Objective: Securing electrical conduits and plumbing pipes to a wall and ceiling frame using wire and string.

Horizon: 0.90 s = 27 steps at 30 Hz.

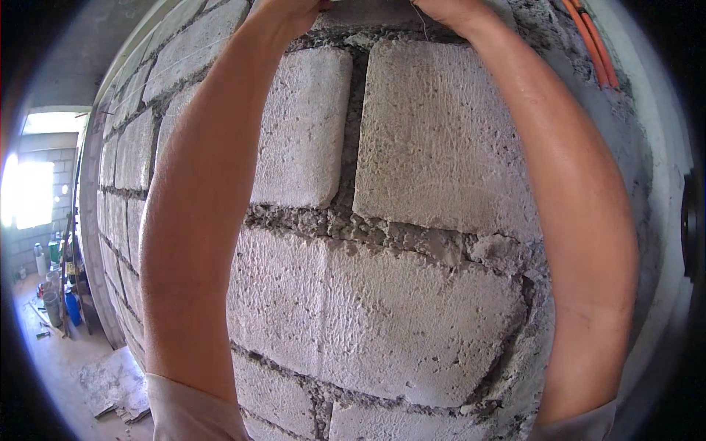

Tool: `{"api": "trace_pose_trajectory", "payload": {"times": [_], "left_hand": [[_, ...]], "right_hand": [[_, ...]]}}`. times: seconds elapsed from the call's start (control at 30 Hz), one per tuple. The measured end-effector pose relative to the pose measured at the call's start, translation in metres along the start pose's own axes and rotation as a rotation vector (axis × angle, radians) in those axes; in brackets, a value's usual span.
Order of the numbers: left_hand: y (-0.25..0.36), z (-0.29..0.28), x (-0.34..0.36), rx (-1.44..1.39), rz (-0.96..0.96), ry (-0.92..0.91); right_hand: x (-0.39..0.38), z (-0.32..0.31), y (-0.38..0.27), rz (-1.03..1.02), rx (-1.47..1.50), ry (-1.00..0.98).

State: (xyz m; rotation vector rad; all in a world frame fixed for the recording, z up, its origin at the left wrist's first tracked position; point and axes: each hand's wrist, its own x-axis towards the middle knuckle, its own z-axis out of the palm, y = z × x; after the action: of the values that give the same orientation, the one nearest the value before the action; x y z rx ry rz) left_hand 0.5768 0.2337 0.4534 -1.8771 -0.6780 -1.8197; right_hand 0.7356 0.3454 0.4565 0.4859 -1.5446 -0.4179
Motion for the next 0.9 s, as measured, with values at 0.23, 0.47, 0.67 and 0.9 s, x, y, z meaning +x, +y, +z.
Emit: {"api": "trace_pose_trajectory", "payload": {"times": [0.23,0.47,0.67,0.9], "left_hand": [[-0.008,0.005,0.005,-0.055,0.084,-0.014],[-0.003,0.009,-0.010,-0.008,0.070,0.091],[-0.009,0.009,-0.007,0.023,0.202,0.050],[-0.013,0.007,-0.008,-0.027,0.184,0.021]], "right_hand": [[0.012,-0.027,0.010,-0.037,-0.353,-0.050],[0.003,-0.053,-0.011,0.548,0.108,-0.246],[0.009,-0.030,-0.010,0.554,0.391,-0.132],[0.014,-0.004,-0.007,0.436,0.251,-0.052]]}}
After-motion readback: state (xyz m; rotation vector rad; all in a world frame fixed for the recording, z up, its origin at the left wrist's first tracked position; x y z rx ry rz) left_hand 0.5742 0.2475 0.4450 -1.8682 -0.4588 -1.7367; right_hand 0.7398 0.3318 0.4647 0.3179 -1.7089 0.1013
